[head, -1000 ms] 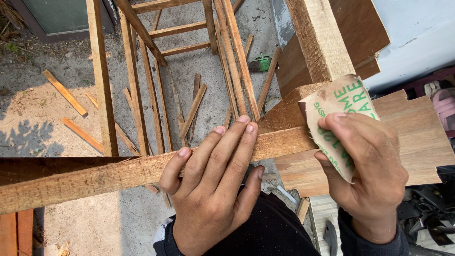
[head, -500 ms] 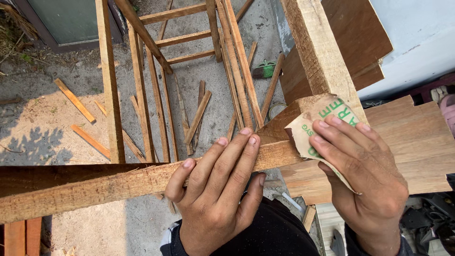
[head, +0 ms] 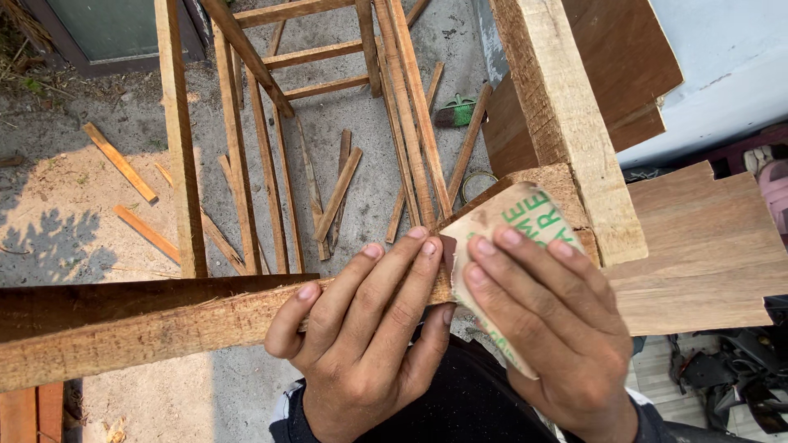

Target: The person is sanding the surface and edges of a wooden frame structure using a piece of sandpaper.

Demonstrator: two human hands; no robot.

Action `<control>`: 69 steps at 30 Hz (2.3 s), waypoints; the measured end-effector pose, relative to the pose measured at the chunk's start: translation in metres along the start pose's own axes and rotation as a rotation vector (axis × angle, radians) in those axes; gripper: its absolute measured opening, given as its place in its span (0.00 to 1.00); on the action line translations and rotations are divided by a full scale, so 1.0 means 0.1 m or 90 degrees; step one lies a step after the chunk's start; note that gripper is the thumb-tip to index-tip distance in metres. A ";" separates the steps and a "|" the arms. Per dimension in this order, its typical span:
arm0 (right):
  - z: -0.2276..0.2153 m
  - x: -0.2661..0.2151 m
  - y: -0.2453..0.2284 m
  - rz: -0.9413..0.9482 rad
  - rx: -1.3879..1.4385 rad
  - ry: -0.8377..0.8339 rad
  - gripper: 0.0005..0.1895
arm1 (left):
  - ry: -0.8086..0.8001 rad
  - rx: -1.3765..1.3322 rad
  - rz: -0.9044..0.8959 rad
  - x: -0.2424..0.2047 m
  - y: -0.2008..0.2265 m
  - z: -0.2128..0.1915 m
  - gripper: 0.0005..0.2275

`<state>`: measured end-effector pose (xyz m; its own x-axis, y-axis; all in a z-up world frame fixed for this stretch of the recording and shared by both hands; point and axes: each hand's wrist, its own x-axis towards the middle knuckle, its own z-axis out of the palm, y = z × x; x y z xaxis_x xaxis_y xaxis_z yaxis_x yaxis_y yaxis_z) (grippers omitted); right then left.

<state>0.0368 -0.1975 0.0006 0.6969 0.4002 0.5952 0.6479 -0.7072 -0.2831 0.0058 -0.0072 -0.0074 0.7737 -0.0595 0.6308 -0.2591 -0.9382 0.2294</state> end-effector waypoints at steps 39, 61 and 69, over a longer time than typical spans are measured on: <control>-0.21 0.11 0.13 0.058 0.003 -0.001 0.14 | 0.031 0.009 0.000 -0.05 0.02 0.08 0.12; -0.24 0.06 0.08 0.160 0.023 0.045 0.09 | 0.002 -0.018 -0.040 0.04 0.09 0.03 0.13; -0.05 0.07 -0.14 0.107 0.034 0.020 0.11 | -0.106 0.019 -0.040 0.05 0.10 -0.14 0.16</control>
<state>0.0311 -0.1872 0.0126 0.7872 0.2593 0.5595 0.5389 -0.7304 -0.4198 -0.0009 -0.0118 0.0082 0.8740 -0.0534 0.4830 -0.1917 -0.9513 0.2416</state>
